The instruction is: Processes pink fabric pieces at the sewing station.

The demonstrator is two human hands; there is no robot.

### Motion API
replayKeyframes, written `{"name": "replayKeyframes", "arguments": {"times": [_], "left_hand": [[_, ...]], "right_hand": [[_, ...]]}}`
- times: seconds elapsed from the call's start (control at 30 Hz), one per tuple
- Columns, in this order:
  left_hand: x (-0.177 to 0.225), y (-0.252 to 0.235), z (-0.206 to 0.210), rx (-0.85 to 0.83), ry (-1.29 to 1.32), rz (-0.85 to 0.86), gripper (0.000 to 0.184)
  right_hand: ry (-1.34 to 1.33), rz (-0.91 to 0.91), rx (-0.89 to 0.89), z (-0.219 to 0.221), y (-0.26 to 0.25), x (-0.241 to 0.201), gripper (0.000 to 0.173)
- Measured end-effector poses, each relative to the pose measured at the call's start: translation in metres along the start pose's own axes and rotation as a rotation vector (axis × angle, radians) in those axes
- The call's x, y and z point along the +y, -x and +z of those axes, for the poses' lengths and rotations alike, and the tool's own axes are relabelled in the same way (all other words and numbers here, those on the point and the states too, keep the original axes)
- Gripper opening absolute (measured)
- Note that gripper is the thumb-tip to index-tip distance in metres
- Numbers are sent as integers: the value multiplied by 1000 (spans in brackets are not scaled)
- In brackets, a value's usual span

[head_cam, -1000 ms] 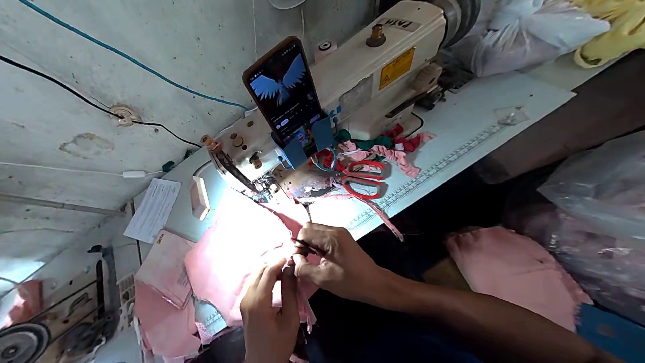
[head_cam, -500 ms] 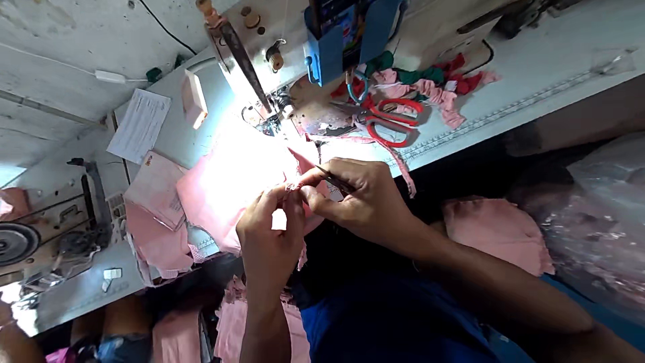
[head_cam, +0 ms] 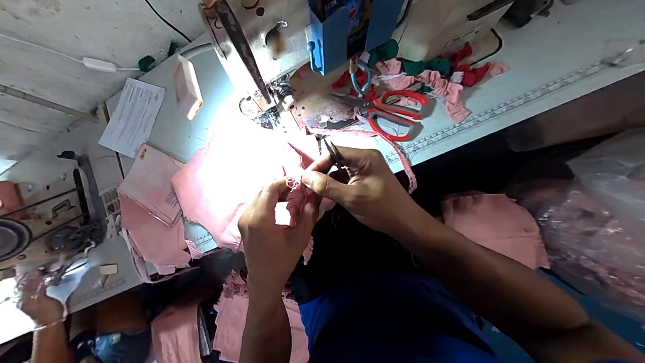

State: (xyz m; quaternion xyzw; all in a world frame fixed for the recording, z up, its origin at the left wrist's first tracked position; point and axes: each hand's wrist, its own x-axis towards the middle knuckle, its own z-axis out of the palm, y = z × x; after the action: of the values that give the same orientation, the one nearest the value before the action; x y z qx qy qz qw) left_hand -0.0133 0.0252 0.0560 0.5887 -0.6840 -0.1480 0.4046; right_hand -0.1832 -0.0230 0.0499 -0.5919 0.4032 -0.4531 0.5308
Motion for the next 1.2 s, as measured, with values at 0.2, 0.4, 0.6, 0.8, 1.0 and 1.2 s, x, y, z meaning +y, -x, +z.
{"name": "replayKeyframes", "arguments": {"times": [0.2,0.4,0.6,0.8,1.0,1.2], "left_hand": [[-1,-2,-3,6,48,28,12],[-8,-2,-1,-52,434,-95,8],[-5,-3,3,7,357,-93,9],[0,-5,4,25,258,-35,10],[1,-5,3,34,210,-29,10],[0,-4,4,32,216,-26,10]], "right_hand": [[29,-34,-4,-1,-2,0,2],[-53,-48,28,4,2,2,4],[-29,10,26,4,15,2,17],[-111,137,-134,-1,32,2,22],[-98,185,-120,0,30,3,18],[-110,200,-107,0,28,2,18]]}}
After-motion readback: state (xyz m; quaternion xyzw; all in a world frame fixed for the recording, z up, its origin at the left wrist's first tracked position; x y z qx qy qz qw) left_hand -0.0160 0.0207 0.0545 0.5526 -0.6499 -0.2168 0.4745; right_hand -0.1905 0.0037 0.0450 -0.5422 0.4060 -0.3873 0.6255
